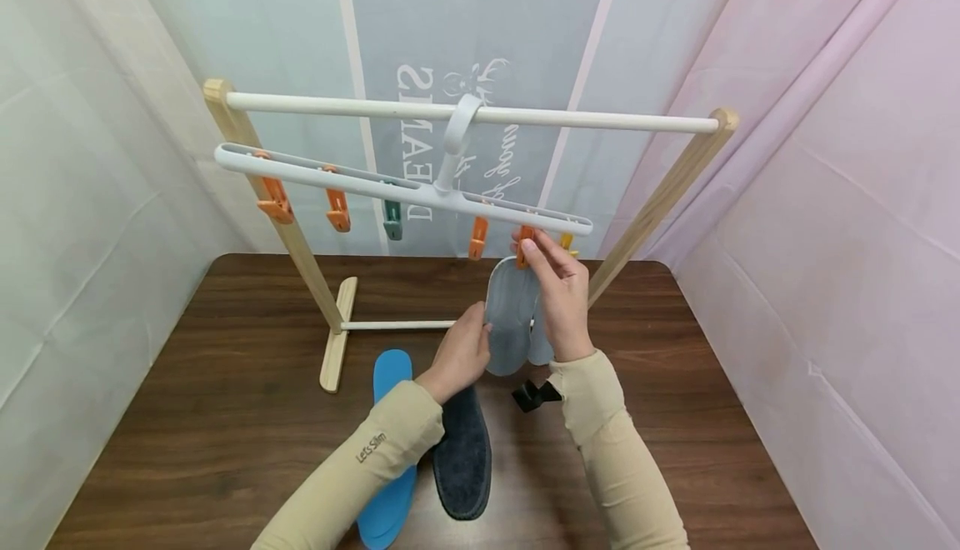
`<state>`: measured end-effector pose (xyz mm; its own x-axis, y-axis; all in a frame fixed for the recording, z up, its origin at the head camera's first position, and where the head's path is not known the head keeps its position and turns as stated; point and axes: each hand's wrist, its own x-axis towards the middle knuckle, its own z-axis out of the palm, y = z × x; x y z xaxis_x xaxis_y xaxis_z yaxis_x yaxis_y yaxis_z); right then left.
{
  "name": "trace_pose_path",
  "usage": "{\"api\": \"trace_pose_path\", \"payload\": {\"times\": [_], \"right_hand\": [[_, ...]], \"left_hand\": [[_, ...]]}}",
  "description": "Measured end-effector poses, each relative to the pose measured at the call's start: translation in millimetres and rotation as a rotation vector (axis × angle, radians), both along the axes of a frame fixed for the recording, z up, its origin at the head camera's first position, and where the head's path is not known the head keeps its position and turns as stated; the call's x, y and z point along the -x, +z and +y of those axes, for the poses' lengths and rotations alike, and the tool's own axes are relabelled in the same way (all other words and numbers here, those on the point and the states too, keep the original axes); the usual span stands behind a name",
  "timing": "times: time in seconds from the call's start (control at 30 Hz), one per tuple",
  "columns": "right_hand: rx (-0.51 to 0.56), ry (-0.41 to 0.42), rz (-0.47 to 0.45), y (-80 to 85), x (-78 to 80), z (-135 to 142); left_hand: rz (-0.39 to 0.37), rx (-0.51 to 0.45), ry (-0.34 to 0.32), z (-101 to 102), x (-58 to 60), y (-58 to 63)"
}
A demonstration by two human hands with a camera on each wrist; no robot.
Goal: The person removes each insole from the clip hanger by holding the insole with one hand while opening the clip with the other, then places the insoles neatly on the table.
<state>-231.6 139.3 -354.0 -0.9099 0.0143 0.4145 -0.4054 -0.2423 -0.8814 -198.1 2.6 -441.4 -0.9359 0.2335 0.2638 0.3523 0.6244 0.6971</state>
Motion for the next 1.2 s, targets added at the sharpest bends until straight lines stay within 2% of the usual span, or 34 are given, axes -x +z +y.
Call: {"api": "trace_pose_path", "payload": {"times": [0.33,0.5,0.83,1.2], "right_hand": [[0.015,-0.047,0.009,2.5,1.4,-2.1],[0.02,-0.043,0.016,3.4,2.3,-3.3],[0.028,-0.054,0.019,2.1,2.3,-4.0],[0.042,-0.037,0.027,2.4,2.5,-2.4]], "left_hand": [[0.021,-0.015,-0.007,-0.4,-3.1,-0.2],[0.017,-0.021,-0.01,-0.6,-5.0,-1.0],[0.016,-0.062,-0.045,0.0,-15.0,-7.7],[-0.063,-0.085,-0.075,0.0,-30.6,-32.3]]}}
